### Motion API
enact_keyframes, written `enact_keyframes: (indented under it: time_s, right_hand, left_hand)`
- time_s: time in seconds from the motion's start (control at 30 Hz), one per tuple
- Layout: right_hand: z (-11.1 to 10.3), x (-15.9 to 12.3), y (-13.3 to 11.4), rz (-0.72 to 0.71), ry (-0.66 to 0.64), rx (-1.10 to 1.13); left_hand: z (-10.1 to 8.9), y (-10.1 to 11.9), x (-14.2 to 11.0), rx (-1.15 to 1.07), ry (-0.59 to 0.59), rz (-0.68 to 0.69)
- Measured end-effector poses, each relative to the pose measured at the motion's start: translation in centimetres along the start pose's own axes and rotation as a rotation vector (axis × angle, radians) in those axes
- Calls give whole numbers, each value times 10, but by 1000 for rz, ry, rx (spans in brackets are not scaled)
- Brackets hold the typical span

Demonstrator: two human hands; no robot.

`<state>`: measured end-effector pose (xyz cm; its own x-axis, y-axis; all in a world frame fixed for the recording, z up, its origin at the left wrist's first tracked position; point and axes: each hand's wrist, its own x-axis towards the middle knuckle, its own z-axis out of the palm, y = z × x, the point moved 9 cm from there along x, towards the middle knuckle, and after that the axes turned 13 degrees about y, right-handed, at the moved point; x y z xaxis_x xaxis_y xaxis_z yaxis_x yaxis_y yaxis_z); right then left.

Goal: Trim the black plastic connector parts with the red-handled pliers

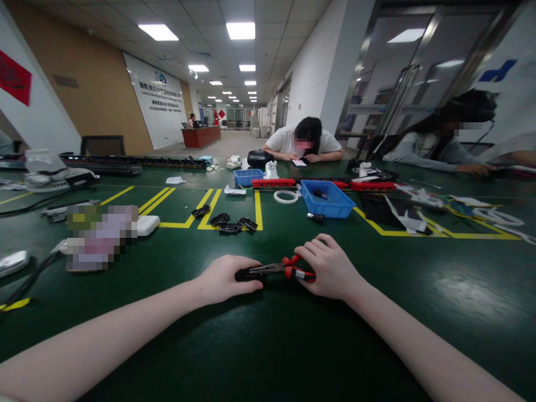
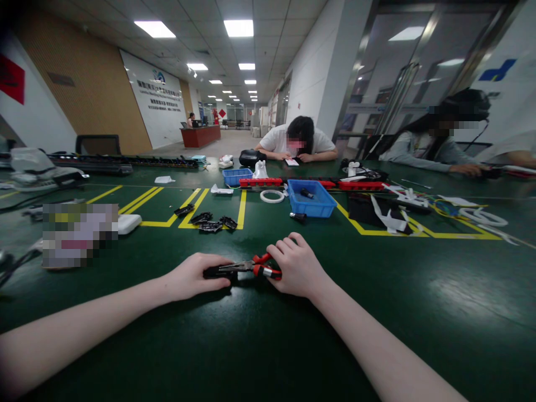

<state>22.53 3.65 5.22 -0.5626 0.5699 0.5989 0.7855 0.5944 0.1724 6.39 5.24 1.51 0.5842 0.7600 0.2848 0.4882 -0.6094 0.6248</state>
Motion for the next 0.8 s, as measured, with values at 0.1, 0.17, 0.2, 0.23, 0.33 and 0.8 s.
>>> enact_keyframes:
  time_s: [0.1, 0.17, 0.2, 0.23, 0.33, 0.8]
  right_hand:
    - [0, 0, 0, -5, 2, 2]
    - [0, 0, -1, -11, 10, -1]
    - [0, 0, -1, -14, 14, -2]
    - [0, 0, -1, -15, 17, -1]
    - [0, -1, -1, -12, 19, 6]
    - [0, 0, -1, -9, -1, 9]
  left_hand:
    - [0, -1, 0, 6, 6, -6]
    - [0, -2, 0, 8, 12, -11]
    - [0, -2, 0, 10, 13, -15]
    - [0, -3, 0, 12, 14, -19]
    - [1, -3, 0, 22, 15, -20]
    - [1, -1, 0, -29, 1, 11]
